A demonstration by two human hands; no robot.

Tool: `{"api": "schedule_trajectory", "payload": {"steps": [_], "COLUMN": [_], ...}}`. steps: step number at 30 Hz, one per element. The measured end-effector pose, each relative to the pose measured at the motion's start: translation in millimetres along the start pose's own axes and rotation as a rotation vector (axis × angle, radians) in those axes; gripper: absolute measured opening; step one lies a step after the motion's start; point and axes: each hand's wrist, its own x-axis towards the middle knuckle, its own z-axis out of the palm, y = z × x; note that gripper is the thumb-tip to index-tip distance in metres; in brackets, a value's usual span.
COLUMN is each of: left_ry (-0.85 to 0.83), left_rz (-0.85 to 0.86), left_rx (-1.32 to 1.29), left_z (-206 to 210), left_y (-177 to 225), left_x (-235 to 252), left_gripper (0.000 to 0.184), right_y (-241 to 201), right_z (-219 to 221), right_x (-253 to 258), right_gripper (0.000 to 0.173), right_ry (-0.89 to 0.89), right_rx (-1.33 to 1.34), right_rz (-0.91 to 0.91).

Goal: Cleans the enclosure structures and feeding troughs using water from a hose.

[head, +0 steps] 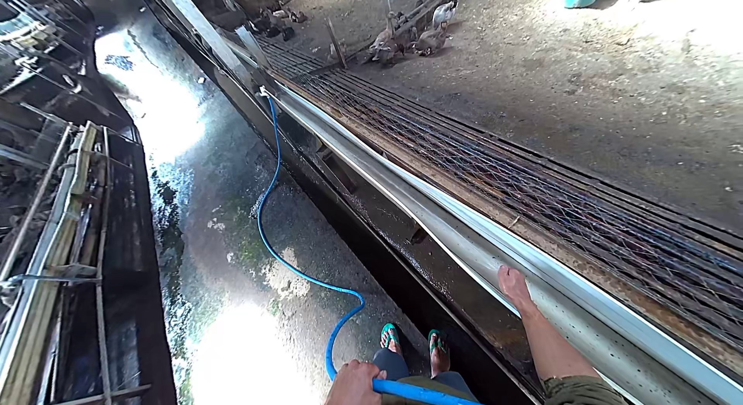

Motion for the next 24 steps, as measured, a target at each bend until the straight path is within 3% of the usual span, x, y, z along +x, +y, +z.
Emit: {"api": "schedule_trajectory", "payload": {"steps": [24], "left_ry": [0.012], "left_rz": [-0.025], "left_rx": [-0.020], "left_z": [0.5], "left_y": [-10.6], "left_x": [-6.9], "left_gripper": [0.046], "right_y": [3.4], "right_z": [1.5], "right_x": [4.8], "right_gripper": [0.060], "right_ry": [-0.055], "right_rx": [-0.021], "right_rz": [0.023]}}
